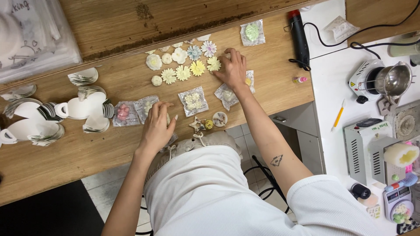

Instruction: Sorting and organizing small wax floral decorations on a workbench in a candle studio.

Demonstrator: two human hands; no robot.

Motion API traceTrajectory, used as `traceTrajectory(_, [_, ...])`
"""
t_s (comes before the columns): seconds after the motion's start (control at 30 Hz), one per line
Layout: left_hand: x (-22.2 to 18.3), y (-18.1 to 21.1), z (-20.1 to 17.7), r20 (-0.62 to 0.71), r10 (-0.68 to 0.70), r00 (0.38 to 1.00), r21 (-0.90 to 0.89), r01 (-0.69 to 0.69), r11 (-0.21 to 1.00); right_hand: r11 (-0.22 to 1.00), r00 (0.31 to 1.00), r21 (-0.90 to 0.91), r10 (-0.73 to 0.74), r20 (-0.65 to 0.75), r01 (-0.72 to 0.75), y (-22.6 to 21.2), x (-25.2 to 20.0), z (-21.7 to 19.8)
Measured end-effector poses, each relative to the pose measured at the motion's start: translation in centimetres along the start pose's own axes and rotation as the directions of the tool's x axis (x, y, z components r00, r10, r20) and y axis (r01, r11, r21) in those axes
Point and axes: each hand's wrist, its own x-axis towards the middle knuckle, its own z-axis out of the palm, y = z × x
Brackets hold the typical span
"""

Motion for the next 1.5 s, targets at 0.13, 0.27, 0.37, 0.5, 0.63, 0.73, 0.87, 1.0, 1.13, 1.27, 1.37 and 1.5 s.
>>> traceTrajectory(0.13, [0.1, 0.0, 0.3, 0.037, -0.02, 0.999, -0.013, 0.021, 1.0, 1.0, 1.0, -0.014, 0.014, -0.003, -0.014, -0.2, 0.0, 0.2])
traceTrajectory(0.27, [0.0, 0.0, 0.6, 0.073, -0.039, 0.997, 0.009, 0.038, 0.999, 0.999, 1.0, -0.039, 0.001, 0.003, -0.001, 0.4, -0.1, 1.0])
traceTrajectory(0.37, [-0.2, -0.2, 0.7, 0.079, -0.026, 0.997, 0.0, 0.026, 1.0, 0.999, 1.0, -0.037, -0.008, -0.001, 0.008, 0.1, -0.1, 0.6])
traceTrajectory(0.5, [-0.4, -0.5, 0.8, 0.08, -0.04, 0.996, -0.017, 0.042, 0.999, 1.0, 1.0, -0.027, -0.007, 0.006, 0.007, -0.3, -0.1, 0.2])
traceTrajectory(0.63, [-0.3, -0.1, 0.5, 0.098, -0.053, 0.994, -0.021, 0.056, 0.998, 1.0, 1.0, -0.025, -0.007, 0.003, 0.007, 0.0, -0.2, 0.7])
traceTrajectory(0.73, [1.3, -1.4, 2.3, 0.112, -0.016, 0.994, 0.081, 0.007, 0.997, 0.999, 1.0, -0.031, -0.01, 0.005, 0.01, 0.3, -0.2, 1.0])
traceTrajectory(0.87, [5.4, -3.0, 6.5, 0.098, 0.028, 0.995, 0.146, -0.042, 0.988, 1.0, 1.0, -0.014, -0.028, 0.002, 0.028, -0.2, -0.3, 0.1])
traceTrajectory(1.0, [9.6, -3.1, 11.6, 0.192, 0.067, 0.979, 0.352, -0.132, 0.926, 1.0, 1.0, 0.008, -0.01, 0.0, 0.01, -0.2, -0.4, 0.3])
traceTrajectory(1.13, [12.4, -2.2, 14.3, 0.277, 0.056, 0.959, 0.457, -0.183, 0.87, 1.0, 1.0, 0.011, 0.0, -0.011, 0.0, -0.2, -0.6, 0.1])
traceTrajectory(1.27, [13.3, -0.3, 13.5, 0.254, 0.028, 0.967, 0.447, -0.144, 0.883, 1.0, 1.0, 0.016, -0.001, 0.006, 0.001, 0.0, -0.7, -0.3])
traceTrajectory(1.37, [14.5, 0.2, 14.0, 0.22, 0.015, 0.975, 0.504, -0.127, 0.854, 1.0, 1.0, 0.025, -0.003, 0.013, 0.003, 0.4, -0.7, -0.3])
traceTrajectory(1.5, [15.6, 0.5, 14.8, 0.155, 0.032, 0.987, 0.58, -0.117, 0.806, 1.0, 1.0, 0.023, -0.019, 0.024, 0.018, 0.3, -0.6, -0.5])
